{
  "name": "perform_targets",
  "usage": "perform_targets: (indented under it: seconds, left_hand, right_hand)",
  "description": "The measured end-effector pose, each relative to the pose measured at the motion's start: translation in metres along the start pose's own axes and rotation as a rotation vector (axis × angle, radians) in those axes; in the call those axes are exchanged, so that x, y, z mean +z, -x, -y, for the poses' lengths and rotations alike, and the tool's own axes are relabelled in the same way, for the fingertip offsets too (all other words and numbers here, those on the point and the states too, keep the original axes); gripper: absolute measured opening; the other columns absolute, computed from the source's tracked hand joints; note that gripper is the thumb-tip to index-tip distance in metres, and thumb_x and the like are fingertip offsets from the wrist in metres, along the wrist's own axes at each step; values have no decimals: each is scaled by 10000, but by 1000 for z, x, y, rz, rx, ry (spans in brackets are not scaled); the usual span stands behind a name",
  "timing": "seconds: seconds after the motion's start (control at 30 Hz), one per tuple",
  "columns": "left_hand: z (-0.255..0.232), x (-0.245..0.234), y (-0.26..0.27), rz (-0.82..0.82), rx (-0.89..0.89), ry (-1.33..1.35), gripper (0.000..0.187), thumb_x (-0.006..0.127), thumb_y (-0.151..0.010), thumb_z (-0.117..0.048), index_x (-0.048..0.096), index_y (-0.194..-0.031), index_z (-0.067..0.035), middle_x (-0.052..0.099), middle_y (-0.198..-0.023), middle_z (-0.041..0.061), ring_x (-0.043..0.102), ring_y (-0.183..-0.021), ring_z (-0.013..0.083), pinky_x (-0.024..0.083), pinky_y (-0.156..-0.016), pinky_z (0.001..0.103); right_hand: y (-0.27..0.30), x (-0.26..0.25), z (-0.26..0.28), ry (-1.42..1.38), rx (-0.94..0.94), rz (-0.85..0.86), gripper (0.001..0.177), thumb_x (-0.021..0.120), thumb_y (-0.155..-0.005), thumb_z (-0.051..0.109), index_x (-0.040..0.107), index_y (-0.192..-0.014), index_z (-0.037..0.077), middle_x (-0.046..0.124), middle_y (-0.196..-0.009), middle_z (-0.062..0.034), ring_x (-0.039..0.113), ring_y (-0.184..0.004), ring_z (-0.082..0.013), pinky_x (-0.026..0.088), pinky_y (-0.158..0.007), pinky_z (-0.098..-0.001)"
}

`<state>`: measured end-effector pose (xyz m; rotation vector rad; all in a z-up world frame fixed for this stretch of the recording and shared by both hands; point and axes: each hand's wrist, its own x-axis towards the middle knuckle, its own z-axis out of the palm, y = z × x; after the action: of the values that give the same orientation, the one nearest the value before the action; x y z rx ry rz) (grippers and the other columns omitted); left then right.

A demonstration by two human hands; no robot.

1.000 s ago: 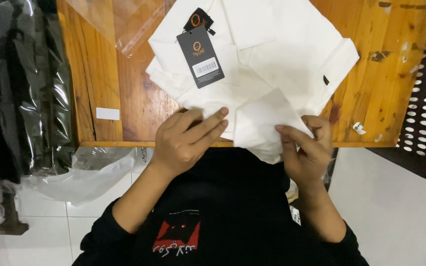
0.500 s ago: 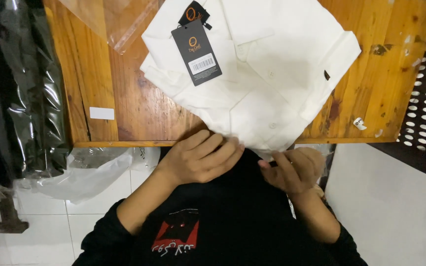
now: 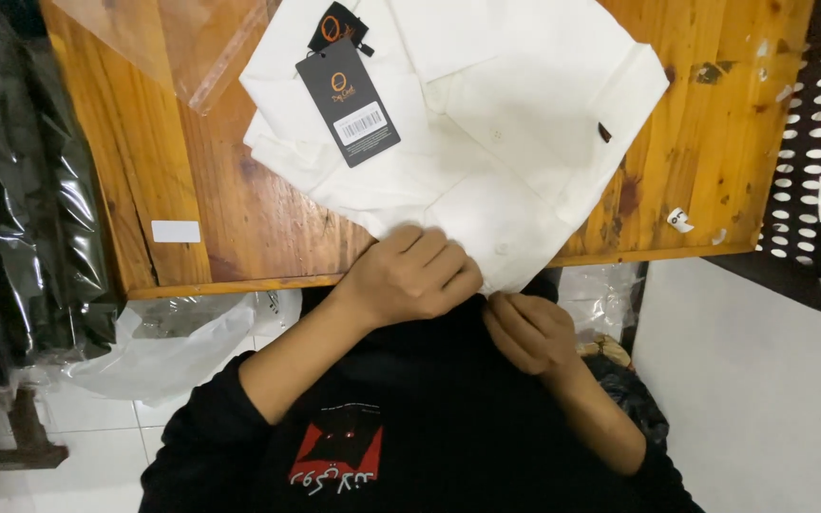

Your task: Folding a white shirt and placing it into a clear plastic adhesive bag for packaging.

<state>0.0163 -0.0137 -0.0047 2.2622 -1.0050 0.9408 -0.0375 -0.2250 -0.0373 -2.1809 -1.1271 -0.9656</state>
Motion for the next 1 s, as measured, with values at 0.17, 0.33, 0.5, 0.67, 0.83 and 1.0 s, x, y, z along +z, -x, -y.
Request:
perform_targets:
  seconds: [0.17, 0.33, 0.5, 0.67, 0.83, 1.0]
  left_hand:
    - [6, -10, -4, 100, -106, -21, 273, 701, -898, -90, 559, -671, -141, 454, -595, 8, 463, -529, 185, 417, -501, 304]
    - [-5, -14, 25, 66, 16, -16, 440, 604, -901, -471, 716, -1054, -74, 681, -1029, 138, 624, -971, 280, 514, -903, 410]
    - [-22, -12, 28, 145, -197, -17, 643, 642, -963, -448, 542, -1473, -71, 520, -1540, 165, 498, -1421, 291, 366, -1204, 450]
    - [-27, -8, 37, 206, -250, -77, 632, 604, -989, -478, 513, -1531, -164, 467, -1605, 82, 408, -1501, 216, 242, -1270, 432]
    - [-26, -9, 31, 258, -276, -88, 704, 625, -959, -480, 447, -1572, -181, 419, -1638, 56, 377, -1517, 202, 220, -1276, 459]
    - [-27, -17, 26, 265, -339, 34, 751, 642, -940, -538, 450, -1562, -165, 415, -1634, 88, 369, -1521, 246, 228, -1265, 520]
  right_hand:
    - [-25, -3, -12, -68, -66, 12, 166, 892, -783, 32, 734, -743, 64, 693, -747, -90, 595, -588, -187, 491, -496, -290]
    - [16, -7, -20, 134, 228, -50, 419, 699, -908, 505, 802, -983, 105, 717, -1043, -215, 640, -879, -362, 466, -810, -476]
    - [-51, -3, -36, 85, 417, 129, 541, 805, -897, 425, 707, -1201, -11, 654, -1106, -197, 627, -952, -366, 463, -872, -469]
    - [-80, -8, -48, -121, 417, 217, 398, 846, -899, 173, 734, -1222, -29, 643, -944, -129, 609, -844, -331, 482, -790, -432]
    - [-82, 12, -65, 22, 343, 295, 195, 693, -1021, 286, 812, -1144, 192, 638, -1036, -107, 629, -921, -335, 490, -783, -423]
    - [-83, 5, -53, 102, 277, 159, 272, 640, -1050, 309, 824, -1106, 116, 664, -1109, -173, 654, -983, -382, 505, -824, -463]
